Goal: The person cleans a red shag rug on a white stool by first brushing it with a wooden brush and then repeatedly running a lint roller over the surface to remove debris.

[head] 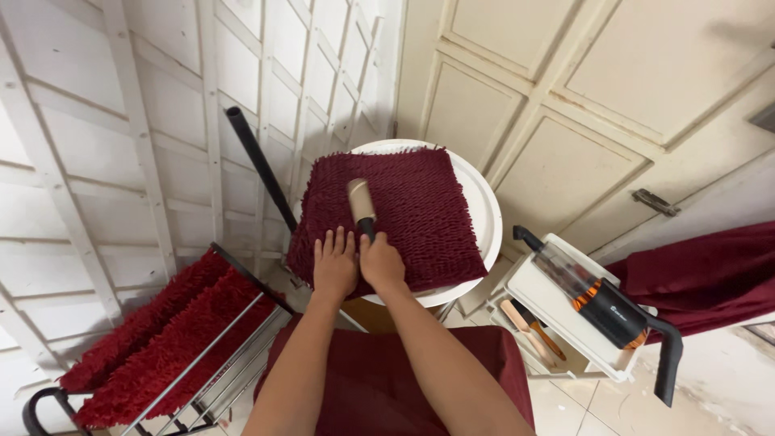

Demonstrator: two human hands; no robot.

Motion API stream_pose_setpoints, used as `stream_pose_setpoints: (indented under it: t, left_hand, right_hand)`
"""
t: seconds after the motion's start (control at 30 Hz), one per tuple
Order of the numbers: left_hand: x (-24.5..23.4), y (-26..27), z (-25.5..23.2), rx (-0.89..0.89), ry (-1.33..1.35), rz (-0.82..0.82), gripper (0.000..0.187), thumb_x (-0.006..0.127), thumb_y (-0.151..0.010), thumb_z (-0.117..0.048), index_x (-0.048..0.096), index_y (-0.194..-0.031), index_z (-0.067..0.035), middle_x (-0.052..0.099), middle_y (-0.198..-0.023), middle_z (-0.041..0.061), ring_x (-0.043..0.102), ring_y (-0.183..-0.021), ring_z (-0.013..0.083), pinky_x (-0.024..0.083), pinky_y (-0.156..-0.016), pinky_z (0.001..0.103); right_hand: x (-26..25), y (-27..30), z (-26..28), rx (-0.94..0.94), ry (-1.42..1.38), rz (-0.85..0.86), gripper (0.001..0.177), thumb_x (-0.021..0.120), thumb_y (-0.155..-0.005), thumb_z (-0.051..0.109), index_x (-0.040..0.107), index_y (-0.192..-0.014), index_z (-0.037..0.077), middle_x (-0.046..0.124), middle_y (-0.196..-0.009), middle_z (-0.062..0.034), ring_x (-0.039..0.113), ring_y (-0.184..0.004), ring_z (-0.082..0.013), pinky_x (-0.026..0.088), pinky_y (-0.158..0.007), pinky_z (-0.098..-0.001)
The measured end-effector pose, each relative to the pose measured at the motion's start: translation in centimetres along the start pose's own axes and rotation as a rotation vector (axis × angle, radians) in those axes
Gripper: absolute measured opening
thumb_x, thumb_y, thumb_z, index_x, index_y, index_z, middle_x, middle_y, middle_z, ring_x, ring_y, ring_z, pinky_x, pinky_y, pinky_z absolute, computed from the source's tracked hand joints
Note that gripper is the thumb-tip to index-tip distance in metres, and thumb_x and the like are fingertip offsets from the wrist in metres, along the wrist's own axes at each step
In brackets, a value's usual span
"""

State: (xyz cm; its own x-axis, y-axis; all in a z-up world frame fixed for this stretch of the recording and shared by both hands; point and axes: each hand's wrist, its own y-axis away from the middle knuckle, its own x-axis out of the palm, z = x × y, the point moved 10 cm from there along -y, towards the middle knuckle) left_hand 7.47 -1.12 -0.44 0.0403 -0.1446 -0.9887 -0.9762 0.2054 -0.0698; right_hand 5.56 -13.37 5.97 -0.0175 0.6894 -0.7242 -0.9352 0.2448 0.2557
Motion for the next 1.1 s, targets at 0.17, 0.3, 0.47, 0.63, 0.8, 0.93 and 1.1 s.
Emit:
stream_pose_setpoints:
  t: [0.17,0.3,0.47,0.63,0.8,0.93,1.1]
  left_hand:
    - [-0.4,-0.3,-0.1,-0.01,0.025,-0.026,0.056,0.045,-0.104,-0.029,0.035,-0.156,-0.009,0.029,-0.164,0.016,0.023,-0.153,0.0347,0.013,-0.123,0.054]
    - [-0.4,0.2,0.1,0.0,-0.024,-0.002,0.057,0.045,-0.105,-0.029,0.036,-0.157,-0.008,0.03,-0.165,0.015,0.025,-0.153,0.0339,0.015,-0.124,0.053]
    - [-0.7,0.4,-0.2,-0.004,-0.003,-0.057,0.056,0.045,-0.105,-0.03,0.039,-0.156,-0.01,0.033,-0.164,0.014,0.027,-0.153,0.0332,0.016,-0.125,0.053]
    - [-0.6,0.3,-0.1,-0.006,0.012,-0.049,0.056,0.045,-0.103,-0.029,0.04,-0.155,-0.009,0.033,-0.164,0.014,0.027,-0.152,0.0334,0.016,-0.124,0.052]
    - [-1.1,0.4,-0.2,-0.004,0.01,-0.068,0.056,0.045,-0.104,-0.03,0.04,-0.156,-0.009,0.033,-0.164,0.014,0.027,-0.152,0.0335,0.015,-0.124,0.052]
    - [-1.3,0.5,-0.2,-0.013,0.018,-0.05,0.057,0.044,-0.104,-0.03,0.039,-0.156,-0.009,0.032,-0.165,0.013,0.027,-0.153,0.0331,0.015,-0.125,0.052]
    - [-0.7,0.5,-0.1,-0.036,0.04,-0.009,0.057,0.041,-0.105,-0.03,0.036,-0.158,-0.01,0.029,-0.166,0.012,0.023,-0.154,0.0318,0.012,-0.125,0.05]
  right_hand:
    - [1.1,1.1,-0.1,0.001,0.141,0.157,0.047,0.036,-0.108,0.041,0.055,-0.123,0.001,0.073,-0.094,-0.0216,0.075,-0.085,-0.0363,0.06,-0.074,-0.0499]
    - [-0.2,0.7,0.1,-0.043,0.218,0.073,0.048,0.038,-0.108,0.043,0.055,-0.123,0.0,0.073,-0.093,-0.0222,0.073,-0.084,-0.0381,0.059,-0.074,-0.0507]
    - [-0.6,1.0,-0.8,0.037,0.178,0.141,0.05,0.035,-0.108,0.043,0.054,-0.124,0.0,0.074,-0.096,-0.0221,0.075,-0.087,-0.037,0.061,-0.077,-0.0505]
    - [-0.9,0.7,-1.3,0.027,0.181,0.072,0.052,0.037,-0.108,0.045,0.056,-0.125,0.0,0.072,-0.102,-0.0255,0.073,-0.096,-0.0404,0.058,-0.084,-0.0522]
    - [-1.2,0.4,-1.7,0.077,0.181,0.066,0.054,0.038,-0.107,0.046,0.056,-0.127,0.0,0.072,-0.106,-0.0255,0.072,-0.1,-0.0406,0.058,-0.086,-0.0518]
    - [-1.1,0.4,-1.7,0.125,0.15,0.081,0.055,0.035,-0.108,0.046,0.057,-0.128,0.001,0.073,-0.107,-0.0255,0.072,-0.1,-0.0396,0.058,-0.087,-0.0511]
    - [-1.9,0.5,-1.9,0.182,0.101,0.058,0.054,0.035,-0.109,0.046,0.055,-0.128,-0.001,0.072,-0.107,-0.0257,0.072,-0.099,-0.0394,0.058,-0.086,-0.0501]
